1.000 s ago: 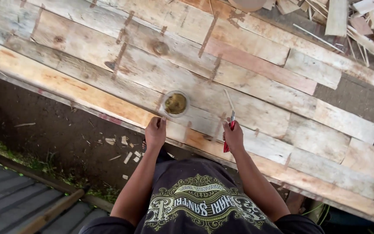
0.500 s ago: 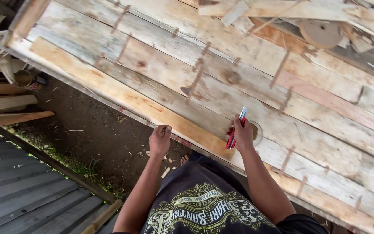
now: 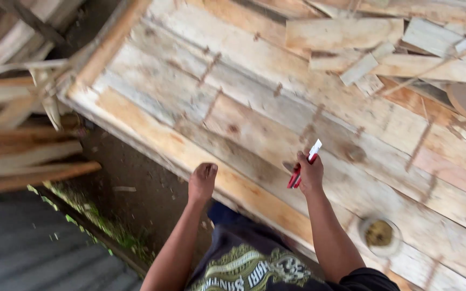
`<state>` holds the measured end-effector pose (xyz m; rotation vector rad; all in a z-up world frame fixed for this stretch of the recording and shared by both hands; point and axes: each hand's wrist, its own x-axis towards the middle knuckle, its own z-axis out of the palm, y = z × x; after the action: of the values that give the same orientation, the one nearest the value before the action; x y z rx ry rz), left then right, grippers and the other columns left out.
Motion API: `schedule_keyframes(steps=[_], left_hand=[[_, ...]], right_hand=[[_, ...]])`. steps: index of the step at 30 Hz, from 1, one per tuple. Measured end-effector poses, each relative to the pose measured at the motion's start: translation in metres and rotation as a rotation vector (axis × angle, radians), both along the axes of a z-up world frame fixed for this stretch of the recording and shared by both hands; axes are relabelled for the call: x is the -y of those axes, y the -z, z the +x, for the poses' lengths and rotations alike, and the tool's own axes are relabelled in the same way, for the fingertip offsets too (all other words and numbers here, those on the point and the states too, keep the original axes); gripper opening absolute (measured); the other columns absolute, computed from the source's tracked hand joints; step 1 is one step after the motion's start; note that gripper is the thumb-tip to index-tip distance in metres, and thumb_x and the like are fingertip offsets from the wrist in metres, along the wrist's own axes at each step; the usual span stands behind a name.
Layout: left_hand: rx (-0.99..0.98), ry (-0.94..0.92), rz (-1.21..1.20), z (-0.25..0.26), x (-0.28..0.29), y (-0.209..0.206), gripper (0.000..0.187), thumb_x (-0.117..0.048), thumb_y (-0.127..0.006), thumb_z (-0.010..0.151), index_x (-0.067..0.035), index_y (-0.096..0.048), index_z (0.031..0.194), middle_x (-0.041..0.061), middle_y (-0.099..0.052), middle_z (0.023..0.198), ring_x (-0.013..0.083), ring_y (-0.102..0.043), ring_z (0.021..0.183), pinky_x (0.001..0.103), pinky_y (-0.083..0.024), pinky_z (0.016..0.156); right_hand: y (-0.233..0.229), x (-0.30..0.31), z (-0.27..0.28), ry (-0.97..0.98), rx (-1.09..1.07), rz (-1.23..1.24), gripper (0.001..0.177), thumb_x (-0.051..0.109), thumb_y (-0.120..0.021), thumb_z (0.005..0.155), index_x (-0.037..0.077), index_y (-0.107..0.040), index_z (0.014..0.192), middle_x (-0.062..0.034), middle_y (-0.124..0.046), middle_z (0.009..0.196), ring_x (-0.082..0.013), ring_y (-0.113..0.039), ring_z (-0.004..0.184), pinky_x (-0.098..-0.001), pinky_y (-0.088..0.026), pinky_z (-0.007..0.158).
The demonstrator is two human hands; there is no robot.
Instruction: The person uses a red utility knife to score and cut rectangular wooden planks on a wooden workbench. They repeatedly pick up planks, position them, score the wood, and place the cut pieces aside.
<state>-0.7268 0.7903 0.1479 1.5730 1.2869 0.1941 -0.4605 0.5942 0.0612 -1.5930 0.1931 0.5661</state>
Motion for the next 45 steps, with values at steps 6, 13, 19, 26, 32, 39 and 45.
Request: schedule_keyframes(steps=[6, 13, 19, 26, 32, 39, 45], left_hand=[[-0.050, 0.047, 0.002, 0.009, -0.136, -0.013, 0.036, -0.041, -0.061, 0.100, -0.015, -0.073, 0.121, 0.012, -0.076, 0.099, 0.0348, -0.071, 0.104, 0.049, -0.053, 0.091], [0.296, -0.087, -0.156, 0.065, -0.219, 0.003, 0.043, -0.035, -0.064, 0.103, 0.000, -0.065, 0.127, 0.019, -0.072, 0.107, 0.0262, -0.071, 0.100, 0.041, -0.058, 0.092], [0.488, -0.024, -0.305, 0.139, -0.285, 0.005, 0.068, -0.044, -0.066, 0.103, 0.009, -0.048, 0.141, 0.020, -0.066, 0.116, 0.0224, -0.068, 0.099, 0.040, -0.057, 0.092], [0.551, 0.049, -0.447, 0.242, -0.393, -0.004, 0.091, -0.056, -0.067, 0.099, 0.005, -0.031, 0.155, 0.032, -0.054, 0.139, 0.0402, -0.067, 0.115, 0.052, -0.054, 0.101], [0.567, 0.066, -0.548, 0.336, -0.475, -0.027, 0.102, -0.058, -0.069, 0.096, 0.001, -0.017, 0.161, 0.035, -0.039, 0.151, 0.0438, -0.061, 0.127, 0.053, -0.051, 0.108], [0.585, -0.019, -0.671, 0.416, -0.514, 0.033, 0.080, -0.031, -0.079, 0.094, 0.002, -0.036, 0.153, 0.027, -0.057, 0.130, 0.0409, -0.071, 0.107, 0.051, -0.062, 0.092], [0.662, 0.036, -0.709, 0.398, -0.517, 0.053, 0.039, -0.006, -0.070, 0.091, -0.002, -0.061, 0.129, 0.022, -0.069, 0.119, 0.0274, -0.073, 0.097, 0.049, -0.066, 0.081]], right_hand=[[0.025, -0.134, 0.008, 0.130, -0.017, 0.081, 0.041, 0.016, -0.073, 0.097, -0.001, -0.057, 0.131, -0.0092, -0.052, 0.089, -0.0191, -0.060, 0.057, -0.0354, -0.059, 0.053], [-0.017, -0.235, -0.004, 0.091, 0.003, 0.109, 0.043, 0.015, -0.074, 0.097, -0.001, -0.056, 0.133, -0.0130, -0.056, 0.089, -0.0223, -0.061, 0.053, -0.0350, -0.054, 0.046], [-0.039, -0.302, 0.015, 0.168, -0.039, 0.132, 0.051, 0.020, -0.077, 0.097, 0.001, -0.054, 0.138, -0.0128, -0.064, 0.099, -0.0180, -0.065, 0.064, -0.0296, -0.055, 0.053], [-0.076, -0.425, 0.065, 0.253, -0.054, 0.134, 0.062, 0.029, -0.078, 0.096, 0.003, -0.049, 0.144, -0.0136, -0.069, 0.116, -0.0191, -0.070, 0.073, -0.0275, -0.055, 0.053], [-0.076, -0.528, 0.139, 0.325, -0.047, 0.153, 0.072, 0.039, -0.082, 0.094, 0.006, -0.047, 0.147, -0.0159, -0.068, 0.128, -0.0250, -0.074, 0.085, -0.0310, -0.057, 0.057], [-0.058, -0.595, 0.188, 0.370, -0.057, 0.136, 0.086, 0.044, -0.084, 0.091, 0.007, -0.038, 0.153, -0.0145, -0.068, 0.127, -0.0340, -0.074, 0.100, -0.0324, -0.056, 0.063], [0.000, -0.601, 0.188, 0.402, -0.014, 0.106, 0.041, 0.016, -0.086, 0.084, 0.012, -0.063, 0.117, -0.0060, -0.065, 0.092, -0.0245, -0.069, 0.069, -0.0289, -0.055, 0.053]])
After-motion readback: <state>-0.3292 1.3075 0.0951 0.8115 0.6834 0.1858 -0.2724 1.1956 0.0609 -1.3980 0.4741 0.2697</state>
